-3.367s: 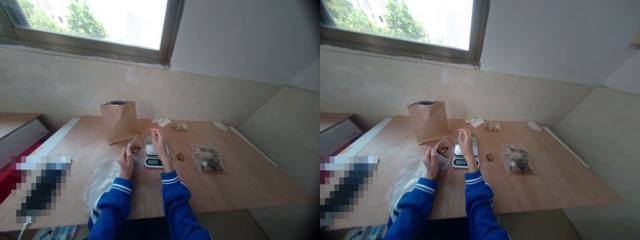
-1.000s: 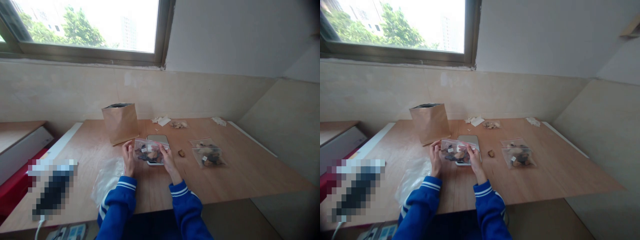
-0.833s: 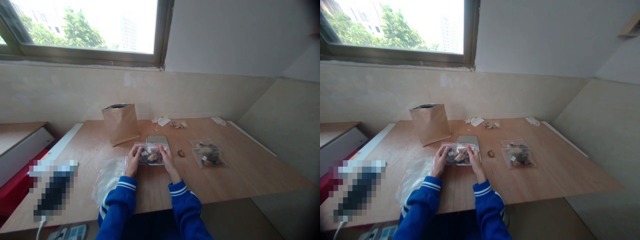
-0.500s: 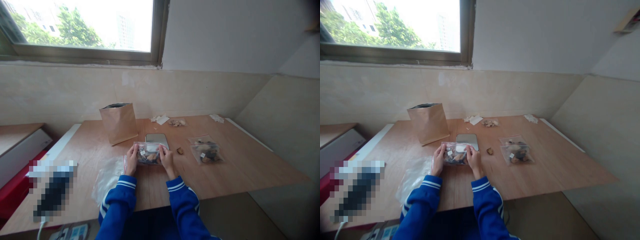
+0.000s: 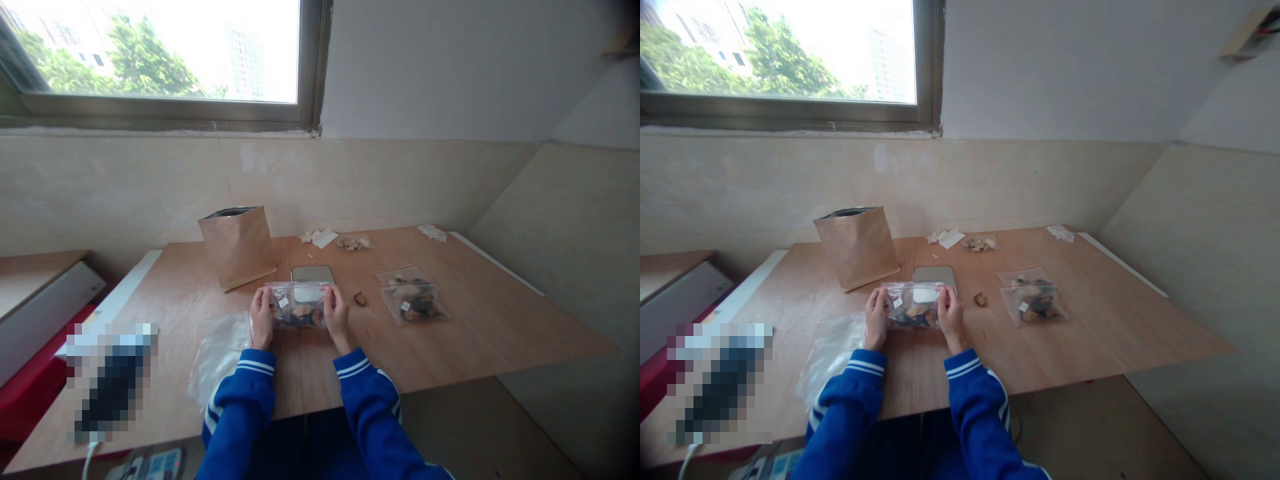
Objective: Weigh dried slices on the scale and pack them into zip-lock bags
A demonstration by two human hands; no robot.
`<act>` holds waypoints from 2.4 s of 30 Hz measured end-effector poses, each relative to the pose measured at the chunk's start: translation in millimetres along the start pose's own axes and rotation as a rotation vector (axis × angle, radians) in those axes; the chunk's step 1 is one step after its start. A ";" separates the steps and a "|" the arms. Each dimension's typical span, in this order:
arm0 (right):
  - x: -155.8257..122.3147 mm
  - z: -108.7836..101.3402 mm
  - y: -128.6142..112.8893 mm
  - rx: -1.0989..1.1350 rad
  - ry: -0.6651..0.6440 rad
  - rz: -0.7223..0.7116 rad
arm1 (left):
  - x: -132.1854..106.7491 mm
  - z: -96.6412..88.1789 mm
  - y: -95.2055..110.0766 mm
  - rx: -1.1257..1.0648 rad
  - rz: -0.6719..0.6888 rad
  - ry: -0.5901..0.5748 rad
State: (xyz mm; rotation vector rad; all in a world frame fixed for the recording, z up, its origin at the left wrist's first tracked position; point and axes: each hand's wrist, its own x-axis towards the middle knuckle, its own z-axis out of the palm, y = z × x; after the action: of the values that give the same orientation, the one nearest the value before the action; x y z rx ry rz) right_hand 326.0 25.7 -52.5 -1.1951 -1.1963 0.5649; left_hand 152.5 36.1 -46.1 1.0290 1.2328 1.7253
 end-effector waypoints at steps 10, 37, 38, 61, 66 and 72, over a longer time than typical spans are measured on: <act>0.5 2.6 4.5 0.023 0.054 -0.034 | -3.9 1.4 5.0 0.022 0.052 0.000; -1.3 8.5 3.0 0.099 0.023 0.018 | -2.3 1.7 1.5 -0.081 0.010 0.003; -1.3 8.5 2.3 0.095 0.022 0.021 | -2.0 1.6 1.3 -0.082 0.014 0.007; 7.6 7.1 -2.8 0.376 0.137 0.214 | -9.5 5.1 9.8 -0.050 -0.062 -0.192; 6.8 5.7 -7.7 0.374 0.068 0.238 | -11.4 5.5 13.7 -0.024 -0.053 -0.157; 7.1 4.8 -10.1 0.339 0.021 0.256 | -12.8 5.1 16.7 -0.034 -0.076 -0.146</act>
State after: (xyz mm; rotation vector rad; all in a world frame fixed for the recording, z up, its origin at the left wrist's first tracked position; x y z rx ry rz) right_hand 321.6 30.3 -40.9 -1.0633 -0.8905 0.9061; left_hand 159.9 22.3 -31.2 1.0549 1.1321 1.5797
